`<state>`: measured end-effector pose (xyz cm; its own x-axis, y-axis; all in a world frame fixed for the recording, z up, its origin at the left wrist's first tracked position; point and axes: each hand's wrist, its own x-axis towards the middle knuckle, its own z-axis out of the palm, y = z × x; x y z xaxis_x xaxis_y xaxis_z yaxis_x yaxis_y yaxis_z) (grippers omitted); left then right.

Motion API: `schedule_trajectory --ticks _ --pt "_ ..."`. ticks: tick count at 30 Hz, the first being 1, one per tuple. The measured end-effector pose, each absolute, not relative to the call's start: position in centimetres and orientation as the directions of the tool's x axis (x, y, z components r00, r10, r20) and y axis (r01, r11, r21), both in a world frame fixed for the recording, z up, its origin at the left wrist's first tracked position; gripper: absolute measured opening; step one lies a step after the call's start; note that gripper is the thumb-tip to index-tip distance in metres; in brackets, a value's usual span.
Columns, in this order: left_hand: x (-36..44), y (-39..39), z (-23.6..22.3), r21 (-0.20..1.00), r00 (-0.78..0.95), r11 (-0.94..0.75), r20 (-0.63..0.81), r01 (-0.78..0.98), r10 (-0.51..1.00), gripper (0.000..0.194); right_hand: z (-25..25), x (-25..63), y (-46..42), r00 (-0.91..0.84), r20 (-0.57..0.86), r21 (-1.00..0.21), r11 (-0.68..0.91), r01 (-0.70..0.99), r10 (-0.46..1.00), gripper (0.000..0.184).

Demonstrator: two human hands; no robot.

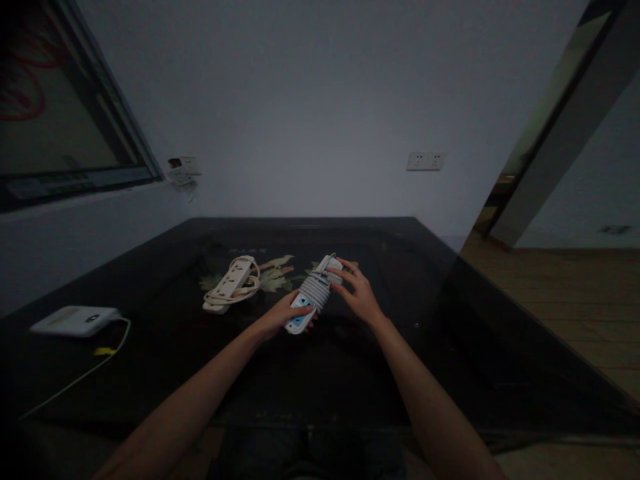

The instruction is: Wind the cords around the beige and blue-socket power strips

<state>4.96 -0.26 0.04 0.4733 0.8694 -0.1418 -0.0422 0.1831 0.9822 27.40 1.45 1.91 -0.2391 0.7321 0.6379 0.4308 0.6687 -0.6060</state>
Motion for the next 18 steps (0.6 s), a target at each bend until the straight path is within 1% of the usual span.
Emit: schedule_trajectory --ticks 5,8,11,14,16,18 --pt "4.9 -0.3 0.1 0.985 0.465 0.169 -0.139 -0.024 0.875 0.060 1.8 27.4 1.5 -0.224 0.648 -0.601 0.669 0.437 0.728 0.033" --pt "4.8 0.0 0.0 0.993 0.437 0.113 -0.110 0.021 0.892 0.058 2.0 27.6 1.6 -0.196 0.658 -0.612 0.668 0.424 0.727 0.032" --pt "4.5 0.7 -0.3 0.989 0.354 -0.073 0.024 0.127 0.935 0.053 2.5 27.9 1.7 -0.147 0.652 -0.646 0.646 0.406 0.744 0.031" --pt "4.3 1.1 -0.5 0.935 0.294 -0.252 0.174 0.252 0.940 0.050 2.9 28.1 1.7 -0.097 0.627 -0.693 0.610 0.384 0.773 0.033" --pt "4.1 1.1 -0.5 0.892 0.282 -0.316 0.227 0.324 0.932 0.049 3.1 28.1 1.7 -0.063 0.621 -0.715 0.598 0.362 0.781 0.034" --pt "3.9 1.0 -0.5 0.855 0.267 -0.343 0.251 0.388 0.930 0.051 3.3 28.1 1.6 -0.024 0.622 -0.731 0.591 0.340 0.783 0.034"
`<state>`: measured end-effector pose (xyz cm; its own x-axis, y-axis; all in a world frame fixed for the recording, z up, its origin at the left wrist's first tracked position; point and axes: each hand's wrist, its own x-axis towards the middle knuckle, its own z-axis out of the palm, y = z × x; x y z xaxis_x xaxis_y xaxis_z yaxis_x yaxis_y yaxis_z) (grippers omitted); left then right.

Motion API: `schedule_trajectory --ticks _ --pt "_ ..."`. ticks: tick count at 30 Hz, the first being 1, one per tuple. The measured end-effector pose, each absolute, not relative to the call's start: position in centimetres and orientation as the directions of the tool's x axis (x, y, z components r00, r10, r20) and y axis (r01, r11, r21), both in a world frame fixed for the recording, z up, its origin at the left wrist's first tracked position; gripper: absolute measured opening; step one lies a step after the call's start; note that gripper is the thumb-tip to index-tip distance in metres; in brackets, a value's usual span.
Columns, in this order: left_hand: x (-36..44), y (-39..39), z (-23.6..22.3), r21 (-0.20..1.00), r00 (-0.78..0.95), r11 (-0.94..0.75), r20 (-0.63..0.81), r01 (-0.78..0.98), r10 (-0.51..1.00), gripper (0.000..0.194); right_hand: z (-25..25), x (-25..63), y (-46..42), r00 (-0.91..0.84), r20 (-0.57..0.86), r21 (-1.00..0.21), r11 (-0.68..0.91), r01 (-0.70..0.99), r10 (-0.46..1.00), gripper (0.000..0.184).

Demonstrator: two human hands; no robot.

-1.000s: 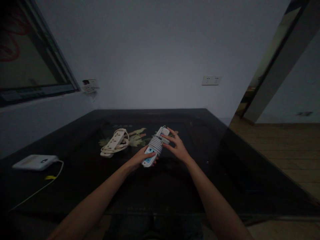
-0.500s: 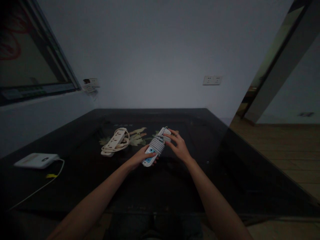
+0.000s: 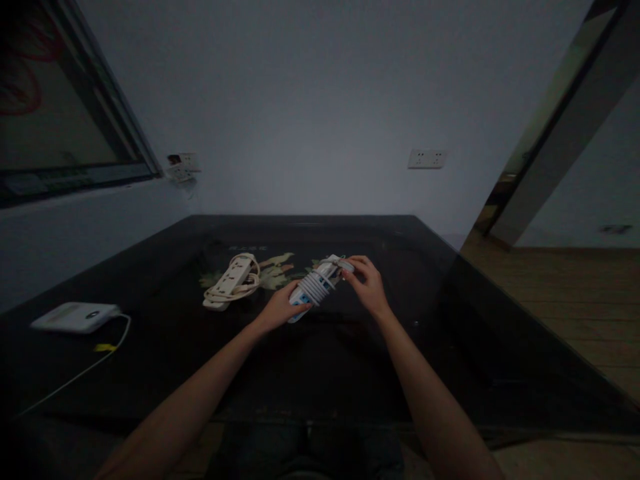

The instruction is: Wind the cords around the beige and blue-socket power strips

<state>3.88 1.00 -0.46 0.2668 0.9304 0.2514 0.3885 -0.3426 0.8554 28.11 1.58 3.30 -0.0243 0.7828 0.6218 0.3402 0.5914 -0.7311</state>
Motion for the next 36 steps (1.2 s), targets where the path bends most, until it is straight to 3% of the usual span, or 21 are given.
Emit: schedule_trajectory --ticks 5,8,11,17,23,28,33,36 --pt "3.1 0.7 -0.4 0.748 0.219 -0.360 0.285 0.557 0.933 0.054 3.3 28.7 2.1 0.119 0.575 -0.802 0.530 0.274 0.809 0.027" --pt "2.9 0.8 -0.3 0.634 0.293 -0.458 0.355 0.622 0.888 0.055 2.7 29.4 2.9 0.231 0.420 -0.906 0.391 0.161 0.877 0.026" --pt "2.9 0.7 -0.1 0.578 0.361 -0.542 0.406 0.611 0.840 0.059 1.7 29.9 3.6 0.238 0.272 -0.962 0.265 0.062 0.932 0.030" --pt "3.5 0.3 0.8 0.619 0.328 -0.607 0.513 0.498 0.793 0.055 -0.3 29.1 4.0 0.029 0.129 -0.992 0.128 0.003 0.991 0.029" --pt "3.9 0.4 1.2 0.737 0.189 -0.514 0.484 0.438 0.855 0.050 -1.2 26.6 3.0 -0.173 0.040 -0.989 0.064 0.132 0.984 0.033" --pt "3.9 1.0 0.8 0.801 0.094 -0.444 0.446 0.403 0.890 0.050 0.3 25.3 2.0 -0.219 0.125 -0.955 0.178 0.239 0.968 0.032" --pt "3.3 1.7 0.5 0.798 -0.031 -0.373 0.438 0.472 0.898 0.044 1.8 24.4 0.5 -0.494 0.184 -0.934 0.307 0.180 0.850 0.059" --pt "3.0 2.0 0.4 0.796 -0.056 -0.339 0.421 0.501 0.905 0.042 2.2 24.2 0.2 -0.497 0.214 -0.939 0.317 0.131 0.841 0.047"
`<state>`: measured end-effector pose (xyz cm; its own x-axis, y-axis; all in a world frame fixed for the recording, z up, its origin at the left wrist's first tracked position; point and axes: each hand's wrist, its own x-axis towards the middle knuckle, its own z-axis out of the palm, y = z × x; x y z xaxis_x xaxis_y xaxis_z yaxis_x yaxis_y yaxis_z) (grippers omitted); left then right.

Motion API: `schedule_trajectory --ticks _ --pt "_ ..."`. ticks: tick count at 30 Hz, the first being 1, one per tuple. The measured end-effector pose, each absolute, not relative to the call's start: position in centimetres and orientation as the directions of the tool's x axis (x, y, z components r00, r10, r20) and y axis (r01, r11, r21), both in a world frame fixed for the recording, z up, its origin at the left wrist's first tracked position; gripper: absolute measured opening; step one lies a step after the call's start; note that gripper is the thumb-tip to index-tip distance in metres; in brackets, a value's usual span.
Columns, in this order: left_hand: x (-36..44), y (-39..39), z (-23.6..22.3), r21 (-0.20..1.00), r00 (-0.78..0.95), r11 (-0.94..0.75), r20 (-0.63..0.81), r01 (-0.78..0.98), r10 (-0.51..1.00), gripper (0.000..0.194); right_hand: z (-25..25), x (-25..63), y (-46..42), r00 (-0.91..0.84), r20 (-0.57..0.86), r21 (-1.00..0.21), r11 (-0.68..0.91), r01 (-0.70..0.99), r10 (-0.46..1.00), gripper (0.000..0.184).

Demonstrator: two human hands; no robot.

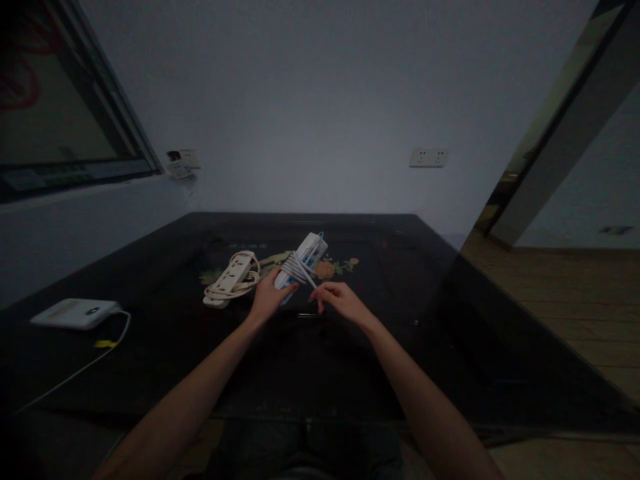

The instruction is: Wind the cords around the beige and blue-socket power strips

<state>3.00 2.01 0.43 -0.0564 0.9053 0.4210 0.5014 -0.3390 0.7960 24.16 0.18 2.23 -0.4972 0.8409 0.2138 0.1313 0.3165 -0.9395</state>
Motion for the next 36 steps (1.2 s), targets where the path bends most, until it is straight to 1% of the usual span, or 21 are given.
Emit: schedule_trajectory --ticks 2,4,6,8,11,13,14,16,21,25,29,31,32,34,36 --pt "2.8 2.1 0.3 0.786 -0.049 -0.333 0.417 0.521 0.908 0.043 2.6 24.5 0.3 -0.358 0.262 -0.934 0.329 0.138 0.896 0.039" --pt "2.8 2.1 0.2 0.764 -0.018 -0.335 0.412 0.551 0.911 0.045 3.0 25.3 0.6 -0.176 0.331 -0.922 0.358 0.150 0.927 0.036" --pt "2.9 1.9 0.2 0.728 0.045 -0.359 0.413 0.585 0.910 0.047 3.5 26.5 1.0 -0.009 0.395 -0.904 0.390 0.173 0.919 0.034" --pt "3.0 1.5 0.2 0.690 0.144 -0.410 0.411 0.596 0.900 0.049 3.8 28.0 1.4 0.129 0.444 -0.886 0.413 0.209 0.887 0.033" --pt "3.4 0.9 0.4 0.675 0.329 -0.525 0.410 0.518 0.851 0.050 3.9 30.0 2.1 0.285 0.496 -0.863 0.429 0.265 0.820 0.032" --pt "3.7 0.5 0.5 0.695 0.409 -0.575 0.417 0.432 0.812 0.049 3.7 31.1 2.6 0.334 0.504 -0.857 0.411 0.311 0.797 0.032" --pt "3.9 0.4 0.5 0.712 0.428 -0.582 0.419 0.392 0.801 0.050 3.6 31.5 2.8 0.330 0.505 -0.851 0.399 0.341 0.797 0.032" --pt "4.1 0.2 0.6 0.751 0.417 -0.563 0.415 0.343 0.808 0.051 3.3 32.0 3.2 0.260 0.512 -0.826 0.385 0.413 0.819 0.030" --pt "4.3 -0.1 1.6 0.836 0.274 -0.453 0.377 0.311 0.885 0.052 2.4 31.7 3.6 0.024 0.488 -0.716 0.385 0.582 0.873 0.025" --pt "4.4 -0.3 2.5 0.869 0.238 -0.424 0.369 0.254 0.898 0.048 1.9 29.6 2.9 -0.116 0.421 -0.576 0.364 0.732 0.899 0.022" --pt "4.5 -0.3 2.6 0.863 0.225 -0.430 0.378 0.266 0.898 0.048 2.0 27.1 1.3 -0.207 0.341 -0.441 0.350 0.826 0.917 0.020" --pt "4.4 -0.2 2.3 0.853 0.205 -0.443 0.398 0.278 0.894 0.049 2.2 26.0 0.5 -0.303 0.294 -0.349 0.397 0.849 0.907 0.025" --pt "4.4 -0.1 2.2 0.849 0.193 -0.448 0.408 0.280 0.892 0.050 2.2 25.6 0.1 -0.352 0.272 -0.315 0.429 0.847 0.896 0.030" --pt "4.3 0.2 1.8 0.848 0.163 -0.450 0.420 0.281 0.893 0.052 2.2 24.9 -0.5 -0.439 0.238 -0.289 0.495 0.820 0.866 0.043" --pt "4.2 0.5 1.5 0.851 0.121 -0.436 0.419 0.293 0.900 0.054 2.1 24.4 -0.9 -0.512 0.212 -0.288 0.554 0.781 0.832 0.053"
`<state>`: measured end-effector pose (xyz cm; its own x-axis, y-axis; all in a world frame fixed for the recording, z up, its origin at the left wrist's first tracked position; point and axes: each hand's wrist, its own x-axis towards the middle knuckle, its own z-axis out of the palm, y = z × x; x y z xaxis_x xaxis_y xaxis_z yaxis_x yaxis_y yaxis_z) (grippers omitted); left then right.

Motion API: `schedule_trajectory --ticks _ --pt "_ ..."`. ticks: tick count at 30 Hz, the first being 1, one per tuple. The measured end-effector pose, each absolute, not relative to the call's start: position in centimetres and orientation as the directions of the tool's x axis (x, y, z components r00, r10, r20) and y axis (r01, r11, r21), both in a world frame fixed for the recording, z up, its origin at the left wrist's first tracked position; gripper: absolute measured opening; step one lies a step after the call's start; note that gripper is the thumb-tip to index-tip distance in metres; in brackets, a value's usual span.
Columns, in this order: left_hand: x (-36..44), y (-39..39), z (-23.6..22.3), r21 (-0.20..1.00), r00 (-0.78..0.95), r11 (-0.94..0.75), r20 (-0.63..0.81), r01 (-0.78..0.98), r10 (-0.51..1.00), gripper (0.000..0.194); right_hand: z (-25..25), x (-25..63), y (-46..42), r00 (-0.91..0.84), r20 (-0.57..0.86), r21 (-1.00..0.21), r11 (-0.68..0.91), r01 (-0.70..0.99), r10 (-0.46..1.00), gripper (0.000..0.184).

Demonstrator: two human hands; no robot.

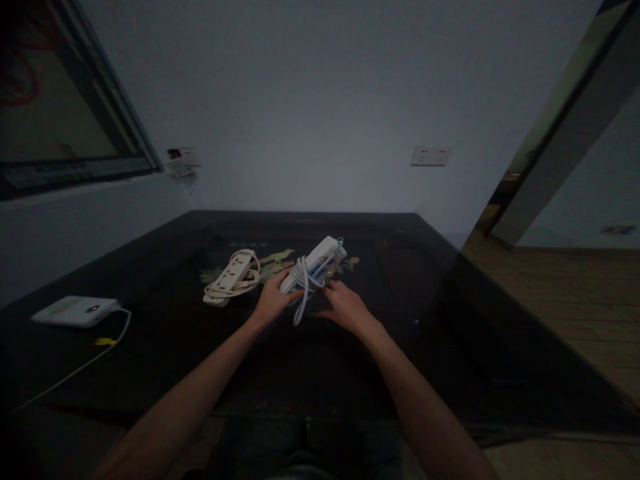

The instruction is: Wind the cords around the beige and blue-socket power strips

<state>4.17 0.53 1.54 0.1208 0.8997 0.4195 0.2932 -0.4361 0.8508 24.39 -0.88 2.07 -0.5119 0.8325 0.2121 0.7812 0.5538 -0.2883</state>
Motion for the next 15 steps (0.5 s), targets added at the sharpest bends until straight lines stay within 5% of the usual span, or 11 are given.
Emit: schedule_trajectory --ticks 10,15 --pt "3.2 1.7 0.0 0.751 0.036 -0.372 0.422 0.547 0.906 0.050 1.1 20.9 -3.0 -0.759 0.207 -0.418 0.757 0.502 0.617 0.049" --pt "3.0 2.3 -0.7 0.744 0.026 -0.346 0.404 0.572 0.914 0.052 2.7 20.3 -4.2 -0.796 0.282 -0.645 0.720 0.257 0.536 0.041"
